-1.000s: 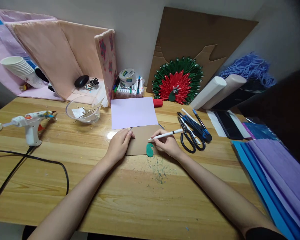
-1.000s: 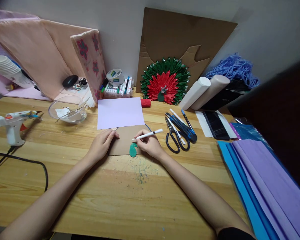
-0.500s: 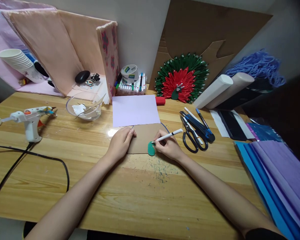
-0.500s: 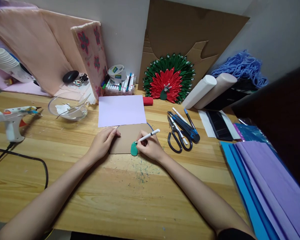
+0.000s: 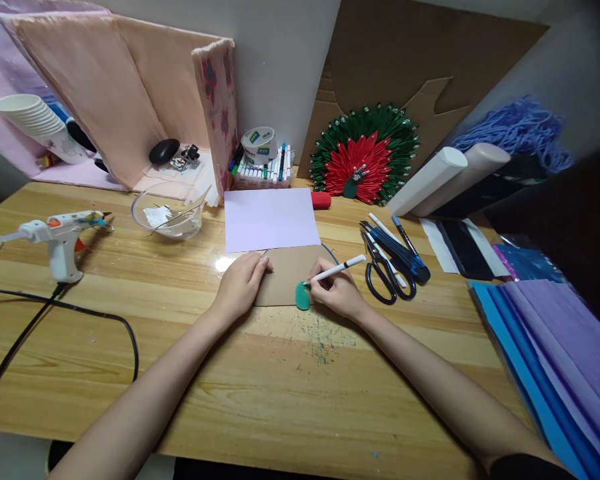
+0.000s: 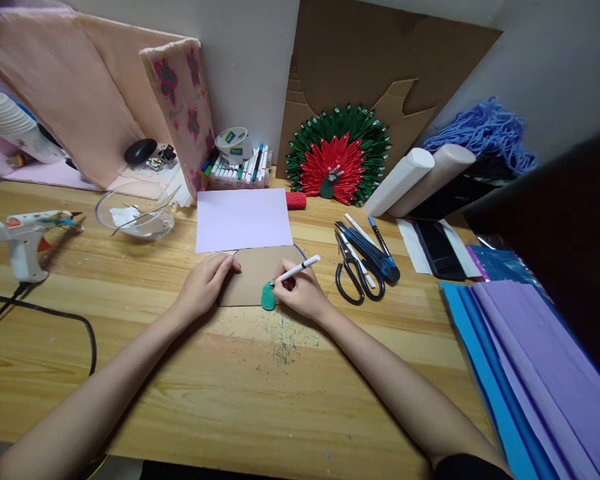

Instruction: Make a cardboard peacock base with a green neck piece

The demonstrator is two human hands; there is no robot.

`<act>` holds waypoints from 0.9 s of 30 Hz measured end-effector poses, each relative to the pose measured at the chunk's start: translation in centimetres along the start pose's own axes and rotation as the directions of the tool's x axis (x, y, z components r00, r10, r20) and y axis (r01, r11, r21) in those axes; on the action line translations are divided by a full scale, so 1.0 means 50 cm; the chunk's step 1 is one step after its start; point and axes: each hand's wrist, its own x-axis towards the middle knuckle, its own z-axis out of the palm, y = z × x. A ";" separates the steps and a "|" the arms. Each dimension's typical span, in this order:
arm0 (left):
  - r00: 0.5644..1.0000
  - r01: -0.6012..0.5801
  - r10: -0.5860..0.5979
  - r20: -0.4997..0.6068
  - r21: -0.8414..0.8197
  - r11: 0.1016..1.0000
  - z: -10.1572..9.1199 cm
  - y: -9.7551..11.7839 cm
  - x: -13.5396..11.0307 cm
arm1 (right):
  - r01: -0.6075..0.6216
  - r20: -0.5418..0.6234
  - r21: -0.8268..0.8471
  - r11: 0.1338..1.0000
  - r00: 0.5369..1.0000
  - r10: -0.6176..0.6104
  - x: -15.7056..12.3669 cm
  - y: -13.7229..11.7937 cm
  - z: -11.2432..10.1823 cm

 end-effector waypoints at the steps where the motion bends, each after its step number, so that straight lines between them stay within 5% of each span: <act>1: 1.000 -0.001 0.001 -0.001 0.000 1.000 0.000 0.000 0.000 | -0.002 -0.005 0.006 1.000 1.000 0.002 0.000 0.000 0.000; 27: 1.000 -0.006 0.007 -0.004 0.023 1.000 -0.001 0.004 0.000 | -0.018 -0.002 -0.005 1.000 1.000 0.018 0.001 0.000 0.001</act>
